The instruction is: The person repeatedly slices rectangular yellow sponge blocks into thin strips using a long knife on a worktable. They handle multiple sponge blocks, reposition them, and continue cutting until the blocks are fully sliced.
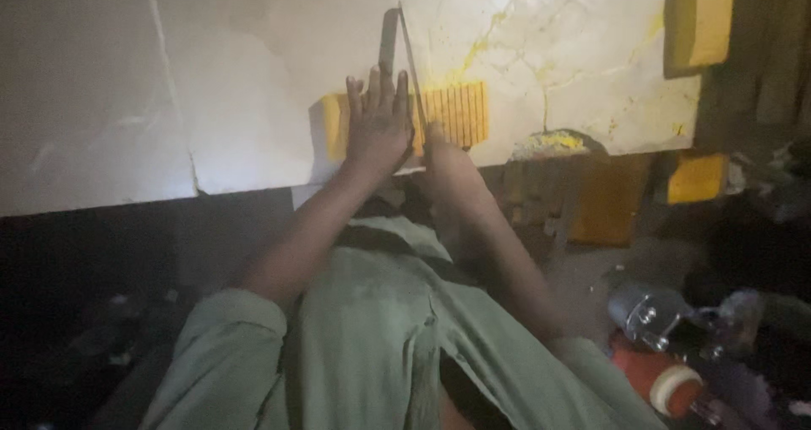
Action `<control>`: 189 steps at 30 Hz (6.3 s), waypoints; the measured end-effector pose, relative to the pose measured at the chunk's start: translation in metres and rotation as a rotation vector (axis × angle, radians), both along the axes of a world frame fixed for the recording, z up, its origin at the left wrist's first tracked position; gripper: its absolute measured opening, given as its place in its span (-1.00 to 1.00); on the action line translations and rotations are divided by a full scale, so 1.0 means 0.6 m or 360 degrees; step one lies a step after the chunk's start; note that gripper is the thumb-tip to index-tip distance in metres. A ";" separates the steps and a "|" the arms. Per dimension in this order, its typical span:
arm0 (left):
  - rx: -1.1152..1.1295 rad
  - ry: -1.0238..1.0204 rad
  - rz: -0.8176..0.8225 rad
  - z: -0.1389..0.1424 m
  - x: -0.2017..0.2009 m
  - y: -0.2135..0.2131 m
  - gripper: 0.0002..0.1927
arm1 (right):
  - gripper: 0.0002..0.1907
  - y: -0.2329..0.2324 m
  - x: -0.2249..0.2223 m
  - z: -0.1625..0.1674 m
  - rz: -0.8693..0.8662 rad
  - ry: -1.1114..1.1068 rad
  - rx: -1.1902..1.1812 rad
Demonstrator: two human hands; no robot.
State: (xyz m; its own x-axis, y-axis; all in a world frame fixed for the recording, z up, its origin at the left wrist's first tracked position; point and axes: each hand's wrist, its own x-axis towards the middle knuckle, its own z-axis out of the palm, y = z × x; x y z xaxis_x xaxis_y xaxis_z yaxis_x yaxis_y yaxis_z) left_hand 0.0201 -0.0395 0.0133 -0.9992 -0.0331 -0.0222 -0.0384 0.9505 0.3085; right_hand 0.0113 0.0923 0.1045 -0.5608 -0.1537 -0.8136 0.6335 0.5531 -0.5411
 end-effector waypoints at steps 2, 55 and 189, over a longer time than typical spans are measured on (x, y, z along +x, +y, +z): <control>0.0004 -0.0083 0.0013 0.009 -0.001 -0.005 -0.28 | -0.52 -0.022 -0.017 0.036 0.0976 0.0596 0.0452; 0.0247 0.0096 0.0072 -0.025 0.015 -0.046 -0.27 | -0.56 0.033 0.062 -0.119 0.1130 0.0423 0.0432; 0.0420 0.0267 0.0185 -0.114 0.080 -0.142 -0.18 | -0.14 -0.041 0.180 -0.054 -0.0348 -0.0600 0.0060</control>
